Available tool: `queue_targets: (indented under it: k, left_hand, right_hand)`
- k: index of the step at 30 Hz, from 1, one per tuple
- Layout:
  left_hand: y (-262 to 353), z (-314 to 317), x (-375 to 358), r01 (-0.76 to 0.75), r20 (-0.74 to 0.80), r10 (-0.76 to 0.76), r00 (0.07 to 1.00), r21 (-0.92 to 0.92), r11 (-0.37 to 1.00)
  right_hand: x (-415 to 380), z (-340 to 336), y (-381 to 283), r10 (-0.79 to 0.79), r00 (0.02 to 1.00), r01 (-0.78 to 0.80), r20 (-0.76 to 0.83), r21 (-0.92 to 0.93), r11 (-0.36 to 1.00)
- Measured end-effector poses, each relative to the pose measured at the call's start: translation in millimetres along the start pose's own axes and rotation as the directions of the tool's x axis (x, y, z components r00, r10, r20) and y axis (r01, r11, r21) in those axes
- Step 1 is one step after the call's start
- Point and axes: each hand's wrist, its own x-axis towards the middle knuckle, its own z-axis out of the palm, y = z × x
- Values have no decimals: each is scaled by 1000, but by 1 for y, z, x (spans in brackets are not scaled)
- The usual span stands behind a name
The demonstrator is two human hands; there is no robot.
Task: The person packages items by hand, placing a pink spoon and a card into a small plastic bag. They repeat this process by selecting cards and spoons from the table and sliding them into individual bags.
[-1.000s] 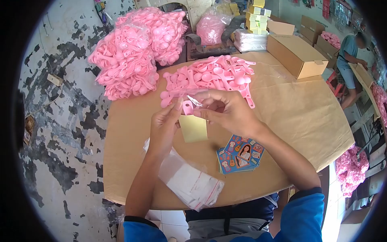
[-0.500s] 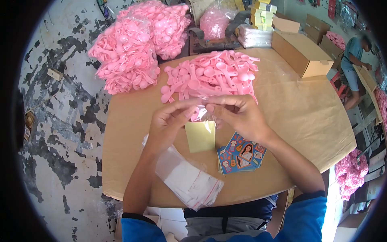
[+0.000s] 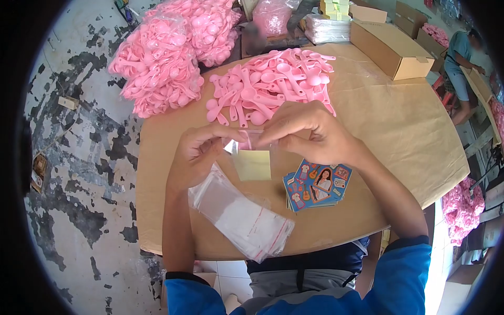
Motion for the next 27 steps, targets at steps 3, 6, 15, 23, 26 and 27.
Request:
queue_targets:
  k: [3,6,15,23,26,27]
  left_hand:
    - [3,-7,0,-6,80,3,997,47,999]
    - [10,-6,-2,81,89,-82,993,7,997]
    - [5,-8,-6,106,69,-97,993,-142,984]
    - [-4,2,-5,121,-72,-133,988,-148,982]
    - [0,0,-4,97,-50,-107,993,-165,981]
    - [1,2,-4,103,-36,-112,993,-182,978]
  right_hand:
    - [2,-4,-5,-47,996,54,77,-93,994]
    - [2,-3,-4,-77,993,88,90,-127,988]
    - [5,-5,-11,-90,982,132,164,-263,956]
    - [3,-8,-11,-26,996,-7,-83,-371,929]
    - [9,18,-28,234,943,-253,-237,-52,966]
    - [12,23,-34,294,939,-304,-181,-31,952]
